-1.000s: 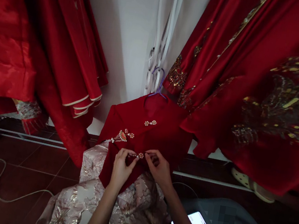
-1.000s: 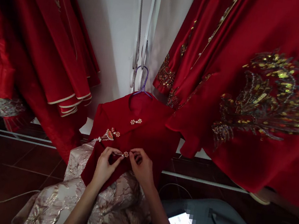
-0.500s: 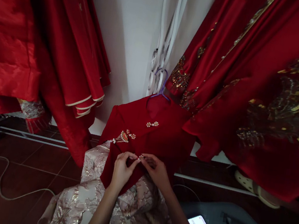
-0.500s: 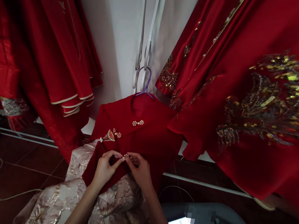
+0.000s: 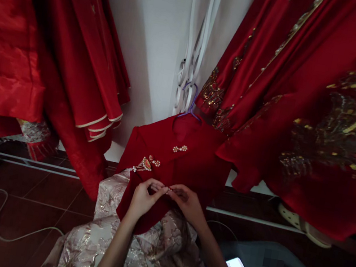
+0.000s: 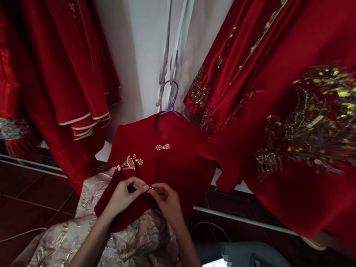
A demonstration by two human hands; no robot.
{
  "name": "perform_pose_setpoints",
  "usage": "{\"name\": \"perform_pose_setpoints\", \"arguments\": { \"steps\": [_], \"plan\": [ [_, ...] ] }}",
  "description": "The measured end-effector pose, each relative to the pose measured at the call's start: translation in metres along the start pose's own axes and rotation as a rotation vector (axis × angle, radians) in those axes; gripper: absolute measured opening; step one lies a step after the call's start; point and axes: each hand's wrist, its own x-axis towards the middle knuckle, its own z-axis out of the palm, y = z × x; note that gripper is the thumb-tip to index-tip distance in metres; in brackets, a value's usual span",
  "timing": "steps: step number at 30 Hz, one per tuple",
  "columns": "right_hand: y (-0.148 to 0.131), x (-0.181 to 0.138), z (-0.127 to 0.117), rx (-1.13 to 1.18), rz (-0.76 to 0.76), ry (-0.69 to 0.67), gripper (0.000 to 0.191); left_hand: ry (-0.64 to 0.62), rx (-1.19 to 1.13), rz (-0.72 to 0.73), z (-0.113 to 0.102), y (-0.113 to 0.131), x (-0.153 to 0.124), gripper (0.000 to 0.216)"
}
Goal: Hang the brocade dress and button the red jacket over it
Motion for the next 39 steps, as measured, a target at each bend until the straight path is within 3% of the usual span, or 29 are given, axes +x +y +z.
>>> {"name": "perform_pose_setpoints", "arguments": {
  "steps": [3, 7, 10, 15, 19, 26, 29, 32, 36, 39],
  "plan": [
    [-0.013, -0.001, -0.013, 0.076, 0.053, -0.1, 0.035, 0.059, -0.078, -0.039, -0.007, -0.001, 0.029, 0.034],
    [-0.025, -0.003, -0.022, 0.134, 0.106, -0.134, 0.033, 0.151, -0.251, -0.22, -0.01, -0.007, 0.058, 0.042],
    [-0.025, -0.003, -0.021, 0.168, 0.114, -0.154, 0.031, 0.168, -0.475, -0.331, -0.008, -0.007, 0.062, 0.04],
    [-0.02, -0.002, -0.016, 0.201, 0.101, -0.185, 0.027, 0.159, -0.727, -0.343, -0.006, -0.002, 0.057, 0.034],
    [-0.02, -0.003, -0.015, 0.203, 0.106, -0.193, 0.026, 0.125, -0.749, -0.339, -0.003, -0.003, 0.058, 0.027],
    [-0.017, -0.003, -0.015, 0.177, 0.13, -0.209, 0.034, 0.275, -0.69, -0.372, 0.004, -0.009, 0.06, 0.032],
    [-0.018, -0.003, -0.019, 0.176, 0.124, -0.241, 0.034, 0.148, -0.611, -0.398, 0.007, -0.001, 0.063, 0.036],
    [-0.023, -0.005, -0.029, 0.15, 0.138, -0.338, 0.031, -0.002, -0.402, -0.248, 0.01, 0.018, 0.074, 0.038],
    [-0.031, -0.01, -0.043, 0.102, 0.198, -0.475, 0.028, 0.002, 0.055, 0.229, 0.014, 0.05, 0.096, 0.027],
    [-0.035, -0.013, -0.05, 0.1, 0.217, -0.493, 0.027, -0.063, 0.451, 0.425, 0.015, 0.068, 0.108, 0.023]
  ]
}}
